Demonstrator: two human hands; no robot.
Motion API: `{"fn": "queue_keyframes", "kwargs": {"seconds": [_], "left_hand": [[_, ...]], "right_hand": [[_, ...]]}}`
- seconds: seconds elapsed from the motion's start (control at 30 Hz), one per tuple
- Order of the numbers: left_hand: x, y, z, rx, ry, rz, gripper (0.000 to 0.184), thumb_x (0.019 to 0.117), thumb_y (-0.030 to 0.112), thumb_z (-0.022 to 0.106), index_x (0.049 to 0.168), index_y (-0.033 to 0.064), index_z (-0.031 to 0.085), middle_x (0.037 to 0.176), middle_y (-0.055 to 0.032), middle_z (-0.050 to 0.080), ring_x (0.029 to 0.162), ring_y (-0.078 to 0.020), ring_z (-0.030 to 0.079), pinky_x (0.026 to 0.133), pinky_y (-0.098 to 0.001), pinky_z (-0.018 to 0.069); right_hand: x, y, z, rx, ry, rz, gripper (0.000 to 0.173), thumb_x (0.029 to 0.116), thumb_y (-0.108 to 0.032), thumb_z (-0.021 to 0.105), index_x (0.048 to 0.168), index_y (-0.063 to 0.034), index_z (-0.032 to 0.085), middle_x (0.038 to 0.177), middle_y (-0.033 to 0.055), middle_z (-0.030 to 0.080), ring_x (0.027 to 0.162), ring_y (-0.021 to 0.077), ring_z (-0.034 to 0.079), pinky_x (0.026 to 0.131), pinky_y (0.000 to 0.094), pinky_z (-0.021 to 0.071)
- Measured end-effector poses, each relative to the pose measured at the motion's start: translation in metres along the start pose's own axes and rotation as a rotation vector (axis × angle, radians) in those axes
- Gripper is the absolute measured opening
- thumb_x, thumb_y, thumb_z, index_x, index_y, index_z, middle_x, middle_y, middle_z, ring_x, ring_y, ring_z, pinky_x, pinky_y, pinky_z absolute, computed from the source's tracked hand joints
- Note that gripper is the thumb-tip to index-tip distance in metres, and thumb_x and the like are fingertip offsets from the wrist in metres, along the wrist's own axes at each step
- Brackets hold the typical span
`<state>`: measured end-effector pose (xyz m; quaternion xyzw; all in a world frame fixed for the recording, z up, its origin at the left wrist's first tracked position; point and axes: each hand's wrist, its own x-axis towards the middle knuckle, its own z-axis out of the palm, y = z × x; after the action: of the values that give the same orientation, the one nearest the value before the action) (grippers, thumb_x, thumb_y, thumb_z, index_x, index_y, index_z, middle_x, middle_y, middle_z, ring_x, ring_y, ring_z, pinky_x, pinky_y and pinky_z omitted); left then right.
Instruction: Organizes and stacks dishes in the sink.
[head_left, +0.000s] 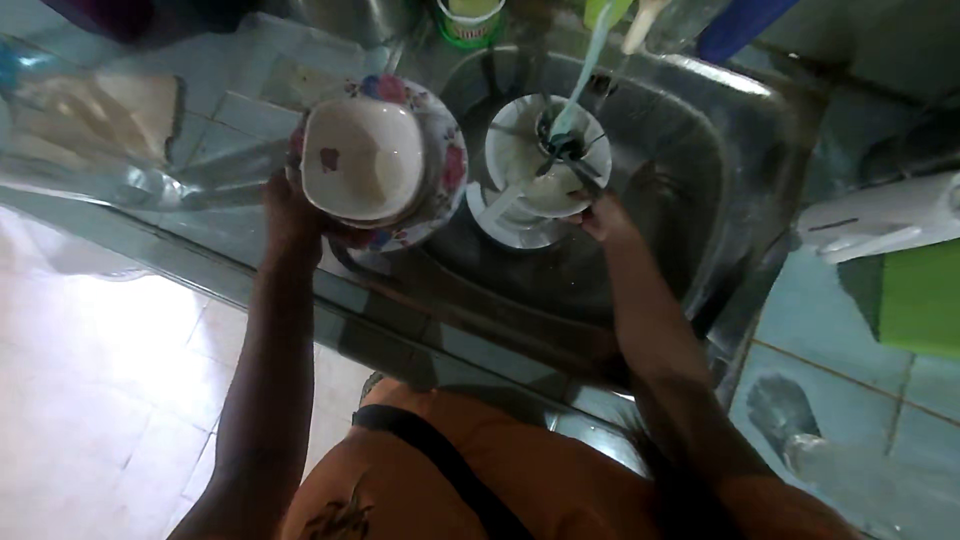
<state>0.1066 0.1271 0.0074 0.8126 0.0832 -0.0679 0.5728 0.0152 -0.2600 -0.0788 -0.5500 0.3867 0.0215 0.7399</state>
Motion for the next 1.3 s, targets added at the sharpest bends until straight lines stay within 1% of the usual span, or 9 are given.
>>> {"fn": "queue_keyframes", "kwargs": {"seconds": [0.23,0.43,0.53,0.67,0.83,0.97,1.17,1.23,1.3], "left_hand": [[0.012,0.026,0.039,0.267,-0.123,0.02,0.045,0.1118,0.031,0.038,0.14,-0.0022,0.048,0.124,-0.0218,0.06,0.106,-0.024,0.062,0.093,-0.0441,0.052],[0.008,0.015,0.057,0.121,-0.146,0.008,0.035,0.1114,0.029,0.041,0.133,0.0029,0.051,0.107,-0.0047,0.061,0.09,-0.0048,0.062,0.08,-0.0269,0.0556],[0.01,-0.001,0.036,0.157,-0.079,0.003,0.044,0.1125,0.03,0.036,0.144,0.0015,0.047,0.128,-0.0141,0.06,0.108,-0.0129,0.062,0.095,-0.0349,0.0529],[0.012,-0.017,-0.012,0.152,0.044,0.009,0.042,0.1104,0.031,0.041,0.142,0.0043,0.048,0.126,-0.0071,0.061,0.107,-0.0072,0.063,0.094,-0.0314,0.055],[0.008,-0.029,-0.068,0.273,0.247,-0.066,0.044,0.1076,0.034,0.044,0.141,0.006,0.05,0.13,-0.0105,0.059,0.108,-0.0133,0.062,0.093,-0.0388,0.0533],[0.009,-0.044,-0.098,0.242,0.217,-0.037,0.041,0.1051,0.031,0.048,0.138,0.0067,0.05,0.124,-0.0035,0.059,0.104,-0.0054,0.06,0.09,-0.0305,0.0533],[0.009,-0.045,-0.111,0.708,0.274,-0.187,0.044,0.1008,0.021,0.061,0.133,-0.0083,0.054,0.135,-0.0359,0.054,0.128,-0.049,0.052,0.103,-0.0679,0.0393],[0.003,-0.036,-0.118,0.86,0.388,-0.075,0.056,0.0997,0.032,0.062,0.142,-0.0028,0.052,0.146,-0.0351,0.047,0.139,-0.0502,0.043,0.115,-0.0641,0.0315],[-0.007,-0.007,-0.102,0.881,0.577,0.101,0.064,0.1019,0.046,0.055,0.145,-0.0013,0.051,0.144,-0.0279,0.053,0.138,-0.0376,0.05,0.117,-0.0491,0.0366]], "right_hand": [[-0.018,-0.023,-0.022,0.018,0.114,-0.083,0.011,0.1027,-0.005,0.048,0.112,-0.0042,0.053,0.085,0.0036,0.064,0.064,0.0095,0.065,0.059,0.0245,0.0589],[-0.017,-0.023,-0.028,0.032,0.133,-0.086,0.013,0.1003,-0.002,0.049,0.113,-0.0057,0.05,0.08,0.0026,0.064,0.06,0.0107,0.066,0.055,0.0265,0.0595],[-0.015,-0.021,-0.024,0.028,0.106,-0.071,0.016,0.1019,-0.002,0.046,0.118,-0.0041,0.049,0.085,0.0046,0.063,0.064,0.0125,0.067,0.058,0.0288,0.0606],[-0.012,-0.019,-0.016,0.045,0.093,-0.07,0.01,0.102,-0.002,0.044,0.109,-0.0065,0.049,0.078,0.0015,0.06,0.058,0.009,0.06,0.055,0.025,0.0569],[-0.01,-0.021,-0.015,0.096,0.134,-0.047,0.024,0.1022,-0.001,0.045,0.126,-0.005,0.044,0.09,0.0067,0.06,0.063,0.0125,0.064,0.056,0.0278,0.0591],[-0.01,-0.022,-0.017,0.141,0.169,-0.056,0.027,0.1006,0.001,0.045,0.127,-0.0039,0.043,0.094,0.0081,0.061,0.066,0.0132,0.066,0.057,0.0271,0.0595],[-0.016,-0.026,-0.021,0.208,0.173,-0.137,0.02,0.1023,0.001,0.041,0.121,-0.004,0.045,0.09,0.0066,0.062,0.064,0.0114,0.065,0.058,0.0249,0.0591],[-0.017,-0.026,-0.023,0.214,0.17,-0.136,0.018,0.1028,0.0,0.041,0.119,-0.0038,0.046,0.089,0.0066,0.063,0.065,0.0116,0.067,0.058,0.0252,0.0601],[-0.016,-0.027,-0.025,0.22,0.169,-0.136,0.017,0.1028,0.0,0.041,0.119,-0.0038,0.046,0.089,0.0068,0.063,0.065,0.0121,0.067,0.058,0.0257,0.0604]]}}
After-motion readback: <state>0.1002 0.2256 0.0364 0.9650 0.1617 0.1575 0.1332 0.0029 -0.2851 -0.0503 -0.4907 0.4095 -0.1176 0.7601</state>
